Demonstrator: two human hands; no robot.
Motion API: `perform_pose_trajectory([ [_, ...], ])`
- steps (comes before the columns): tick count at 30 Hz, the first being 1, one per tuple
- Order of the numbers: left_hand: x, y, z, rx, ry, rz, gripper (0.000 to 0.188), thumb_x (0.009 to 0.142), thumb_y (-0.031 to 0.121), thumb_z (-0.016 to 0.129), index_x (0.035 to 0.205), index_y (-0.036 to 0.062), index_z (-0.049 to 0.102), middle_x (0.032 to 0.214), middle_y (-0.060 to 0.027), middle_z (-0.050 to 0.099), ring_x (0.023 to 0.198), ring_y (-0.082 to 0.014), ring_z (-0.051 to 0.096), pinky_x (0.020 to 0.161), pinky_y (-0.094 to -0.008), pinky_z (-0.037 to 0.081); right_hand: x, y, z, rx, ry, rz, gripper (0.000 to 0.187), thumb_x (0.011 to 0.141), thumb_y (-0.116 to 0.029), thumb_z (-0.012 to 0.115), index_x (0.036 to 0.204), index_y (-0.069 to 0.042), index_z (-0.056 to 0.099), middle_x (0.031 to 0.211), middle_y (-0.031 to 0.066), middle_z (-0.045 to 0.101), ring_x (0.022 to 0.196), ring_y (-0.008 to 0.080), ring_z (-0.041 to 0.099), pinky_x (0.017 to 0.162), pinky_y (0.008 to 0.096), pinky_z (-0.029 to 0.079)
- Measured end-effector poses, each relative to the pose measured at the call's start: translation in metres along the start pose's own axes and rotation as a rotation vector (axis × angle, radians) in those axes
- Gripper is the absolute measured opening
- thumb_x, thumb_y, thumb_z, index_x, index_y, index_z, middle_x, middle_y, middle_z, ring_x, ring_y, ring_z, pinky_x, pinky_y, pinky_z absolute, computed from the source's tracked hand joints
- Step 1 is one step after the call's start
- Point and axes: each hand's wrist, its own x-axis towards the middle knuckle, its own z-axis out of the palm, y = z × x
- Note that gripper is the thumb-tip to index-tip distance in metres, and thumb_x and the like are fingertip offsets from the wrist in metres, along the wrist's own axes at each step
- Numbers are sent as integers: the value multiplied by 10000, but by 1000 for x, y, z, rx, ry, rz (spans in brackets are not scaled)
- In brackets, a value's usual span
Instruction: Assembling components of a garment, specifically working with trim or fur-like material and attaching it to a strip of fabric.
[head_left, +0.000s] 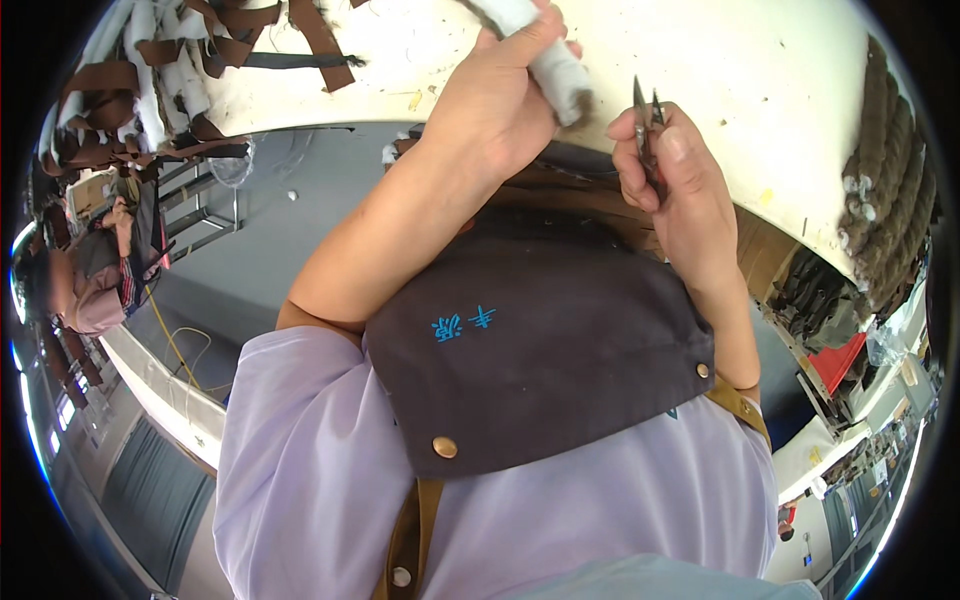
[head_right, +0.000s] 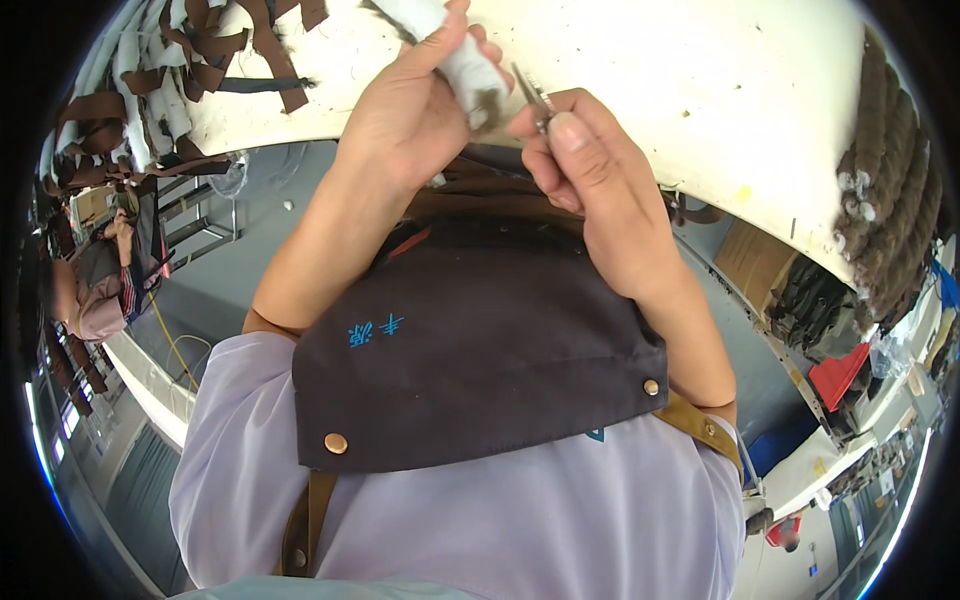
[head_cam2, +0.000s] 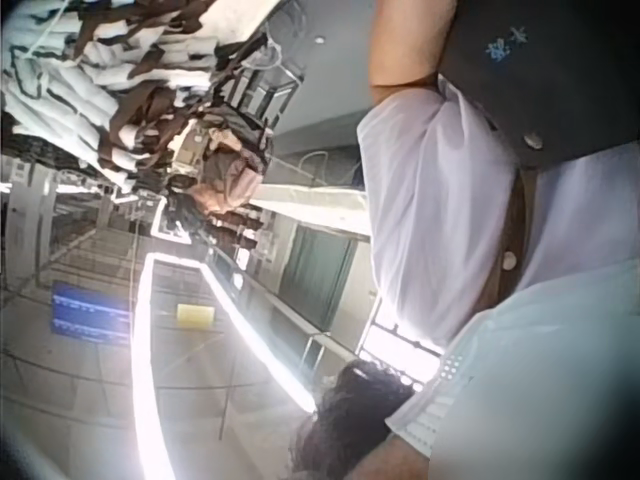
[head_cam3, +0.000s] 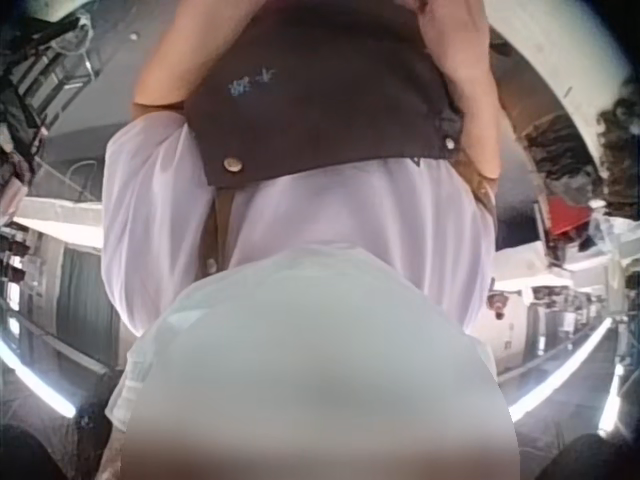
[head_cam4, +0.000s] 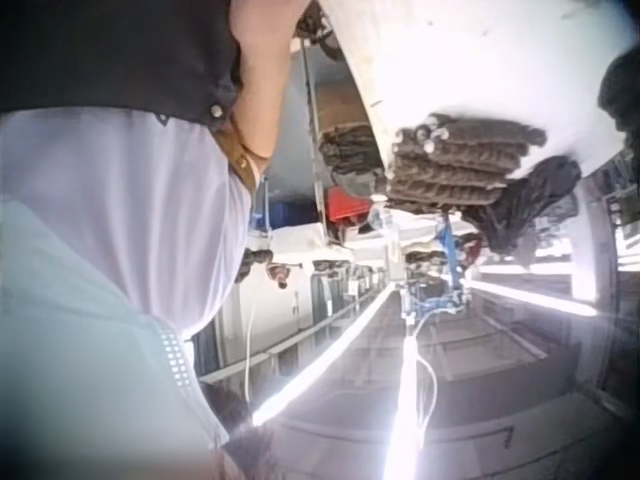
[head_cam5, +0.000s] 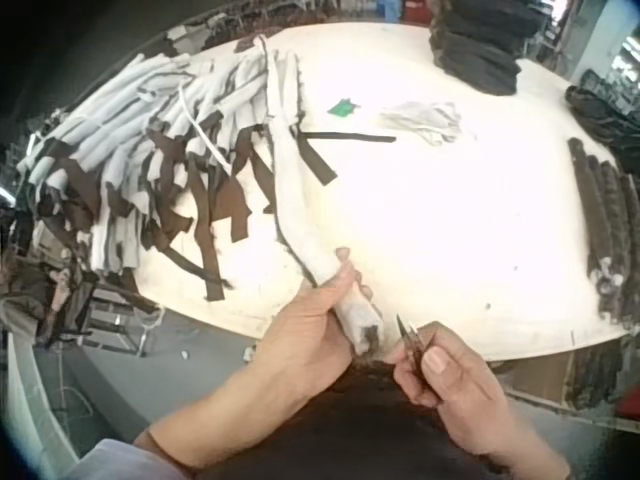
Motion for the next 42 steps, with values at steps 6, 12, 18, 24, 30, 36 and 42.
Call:
perform_pose_trajectory([
  [6,-27,7,31,8,-4,96,448,872,77,542,1273,162,360,1044,-87,518,788,-144,513,735,-331,456,-11,-4,6,-127,21,-91,201,909,-159,510,1038,-4,511,716,-42,460,615,23,358,555,166,302],
  [12,-25,7,15,48,-276,217,527,900,124,513,1366,179,273,922,-13,544,691,-97,426,656,-270,393,-17,-14,16,-669,160,-238,195,826,-82,626,981,6,547,737,32,591,614,67,527,561,201,423],
  [18,-30,8,20,125,-374,317,463,932,203,466,1355,143,286,876,-9,528,703,-92,432,679,-270,391,-9,-9,26,-881,307,-558,204,764,-82,683,927,2,593,721,83,610,593,163,583,533,237,459],
  [24,-36,10,26,201,-352,388,434,934,201,460,1333,118,310,888,-15,533,760,-104,498,708,-292,446,-11,-13,22,-1027,239,-628,225,760,-23,676,967,25,602,727,61,596,618,105,531,561,196,419],
  [30,-43,7,34,284,-294,440,439,939,209,449,1338,112,294,887,-16,532,729,-100,496,707,-283,449,-7,-10,24,-1095,223,-616,210,751,-21,681,944,13,604,710,71,595,579,122,527,533,207,418],
  [36,-33,4,30,188,-160,324,282,954,334,391,1042,82,482,665,43,414,543,-67,348,600,-225,363,-5,-12,32,-1128,265,-556,166,757,-16,672,904,16,602,710,73,591,566,121,531,517,220,426],
  [42,-33,-1,40,166,-131,271,369,949,384,370,679,135,343,548,37,280,463,-76,271,545,-239,343,10,2,34,-955,286,-575,143,762,-7,638,844,-18,522,636,85,543,506,180,527,451,285,408],
])
